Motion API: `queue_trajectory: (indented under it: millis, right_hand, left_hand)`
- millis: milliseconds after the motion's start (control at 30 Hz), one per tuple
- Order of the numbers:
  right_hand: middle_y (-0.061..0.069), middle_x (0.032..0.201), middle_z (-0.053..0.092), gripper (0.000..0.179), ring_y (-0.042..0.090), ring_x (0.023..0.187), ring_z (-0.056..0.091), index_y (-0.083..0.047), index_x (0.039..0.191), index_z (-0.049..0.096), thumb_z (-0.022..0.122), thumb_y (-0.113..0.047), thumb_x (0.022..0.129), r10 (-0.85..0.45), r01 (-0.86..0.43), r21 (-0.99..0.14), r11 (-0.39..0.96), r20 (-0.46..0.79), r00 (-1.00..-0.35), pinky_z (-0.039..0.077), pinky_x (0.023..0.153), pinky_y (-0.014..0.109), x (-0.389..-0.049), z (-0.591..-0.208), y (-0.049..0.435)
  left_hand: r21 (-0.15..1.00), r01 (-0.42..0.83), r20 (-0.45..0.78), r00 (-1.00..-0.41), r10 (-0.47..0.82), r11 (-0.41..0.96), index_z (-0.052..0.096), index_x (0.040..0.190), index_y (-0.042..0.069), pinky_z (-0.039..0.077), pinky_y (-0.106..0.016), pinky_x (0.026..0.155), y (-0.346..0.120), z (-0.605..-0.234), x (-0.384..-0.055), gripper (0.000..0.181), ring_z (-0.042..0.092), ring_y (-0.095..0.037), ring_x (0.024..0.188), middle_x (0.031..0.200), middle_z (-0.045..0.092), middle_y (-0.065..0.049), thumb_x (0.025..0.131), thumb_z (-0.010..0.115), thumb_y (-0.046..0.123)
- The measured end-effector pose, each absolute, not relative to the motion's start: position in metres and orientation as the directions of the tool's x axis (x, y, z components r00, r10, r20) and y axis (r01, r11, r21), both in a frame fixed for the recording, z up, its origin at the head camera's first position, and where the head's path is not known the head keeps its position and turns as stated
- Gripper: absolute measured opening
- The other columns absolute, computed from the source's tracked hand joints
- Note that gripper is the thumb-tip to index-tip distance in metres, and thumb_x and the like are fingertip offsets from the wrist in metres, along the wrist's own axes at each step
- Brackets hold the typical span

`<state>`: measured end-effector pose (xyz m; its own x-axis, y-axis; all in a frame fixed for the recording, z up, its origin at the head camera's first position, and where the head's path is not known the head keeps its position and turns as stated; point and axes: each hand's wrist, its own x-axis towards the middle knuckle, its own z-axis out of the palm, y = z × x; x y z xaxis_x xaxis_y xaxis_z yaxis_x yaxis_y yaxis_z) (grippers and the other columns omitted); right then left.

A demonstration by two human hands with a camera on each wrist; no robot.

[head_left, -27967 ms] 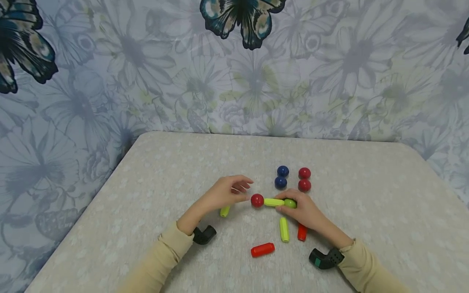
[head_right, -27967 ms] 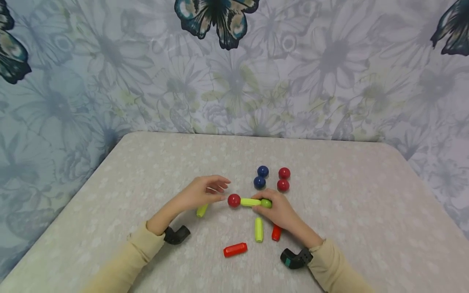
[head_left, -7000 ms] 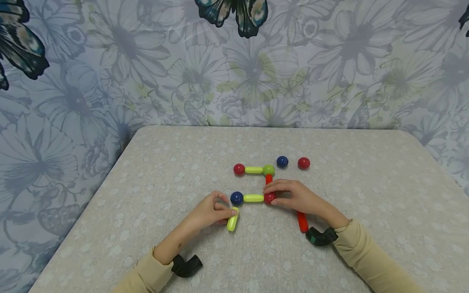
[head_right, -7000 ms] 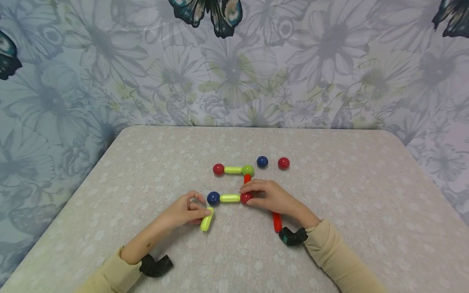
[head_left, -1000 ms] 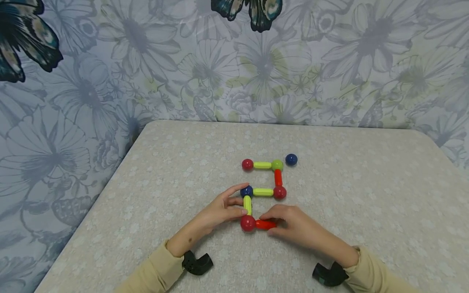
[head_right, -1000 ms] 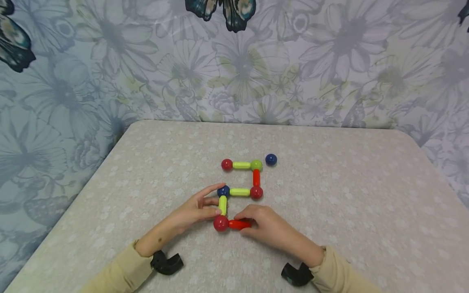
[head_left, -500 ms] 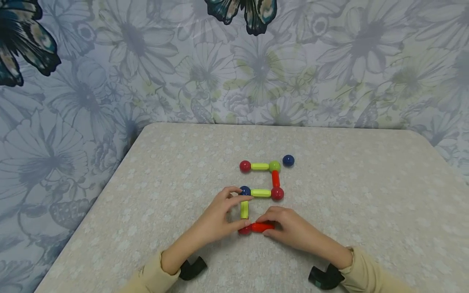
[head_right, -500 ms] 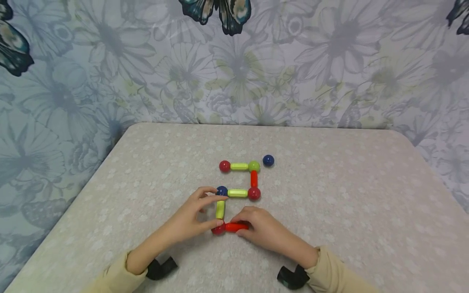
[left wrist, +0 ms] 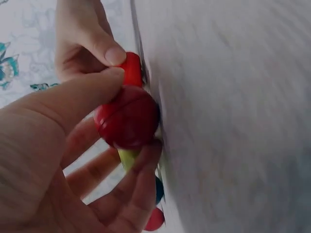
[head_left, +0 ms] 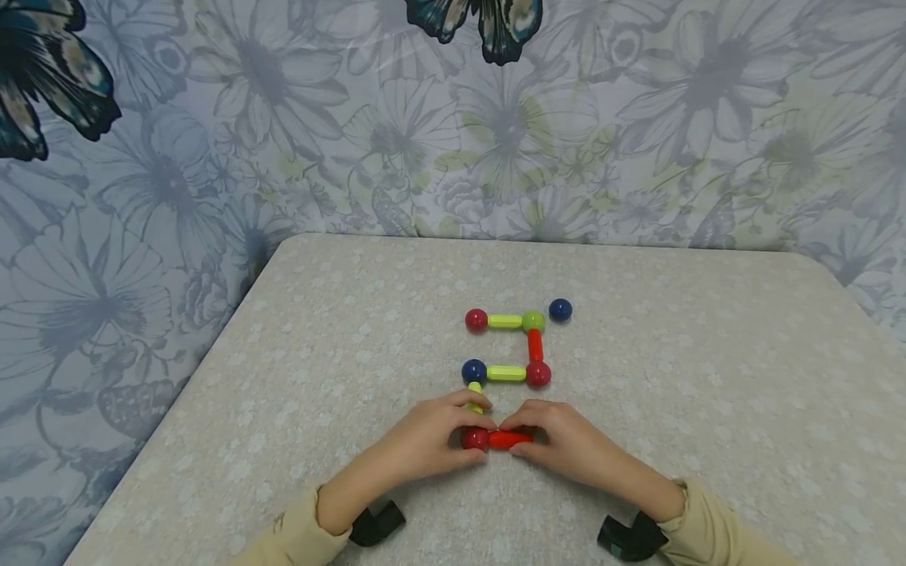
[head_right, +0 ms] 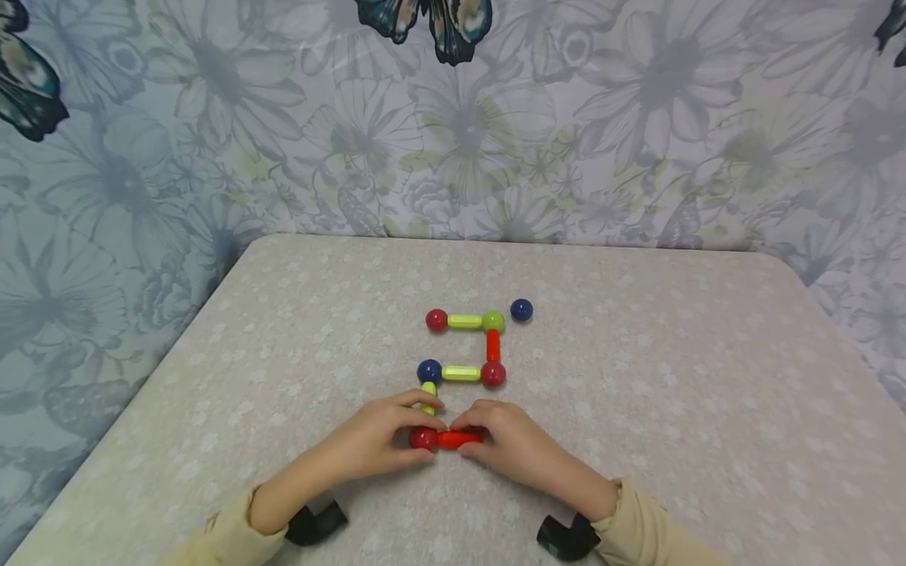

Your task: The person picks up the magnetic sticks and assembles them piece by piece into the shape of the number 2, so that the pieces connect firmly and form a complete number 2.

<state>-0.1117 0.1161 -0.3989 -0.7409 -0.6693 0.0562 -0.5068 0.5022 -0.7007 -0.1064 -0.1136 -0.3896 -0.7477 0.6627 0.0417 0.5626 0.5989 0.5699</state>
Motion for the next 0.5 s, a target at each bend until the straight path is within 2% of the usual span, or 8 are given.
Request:
queue_trajectory:
  millis: [300,400,500]
  right_hand:
    - [-0.006,0.093,0.065,0.021,0.007,0.082,0.058,-0.008,0.103,0.07,0.073,-0.008,0.082,-0.659,-0.535,-0.695,0.48,0.117,-0.743,0.05,0.072,0.027,-0.116,-0.387,0.125]
    - [0.0,0.096,0.066,0.022,0.011,0.084,0.059,-0.005,0.105,0.068,0.071,-0.004,0.083,-0.609,-0.541,-0.678,0.498,0.172,-0.775,0.051,0.073,0.03,-0.13,-0.373,0.139]
    - [0.006,0.103,0.065,0.024,0.018,0.089,0.061,-0.001,0.109,0.066,0.068,-0.003,0.085,-0.498,-0.504,-0.676,0.537,0.228,-0.837,0.051,0.077,0.034,-0.153,-0.363,0.155]
  left_hand:
    - [0.548,0.564,0.087,-0.773,0.628,0.618,0.071,0.1,0.019,0.046,-0.023,0.078,-0.105,-0.394,-0.103,0.023,0.055,-0.009,0.094,0.112,0.056,0.005,0.08,0.076,0.029]
    - [0.561,0.554,0.077,-0.775,0.627,0.615,0.07,0.099,0.02,0.046,-0.022,0.077,-0.106,-0.395,-0.104,0.021,0.054,-0.008,0.093,0.112,0.055,0.006,0.08,0.075,0.029]
    - [0.577,0.543,0.071,-0.778,0.624,0.61,0.07,0.099,0.021,0.045,-0.022,0.076,-0.107,-0.395,-0.104,0.021,0.053,-0.008,0.092,0.112,0.055,0.006,0.081,0.075,0.028]
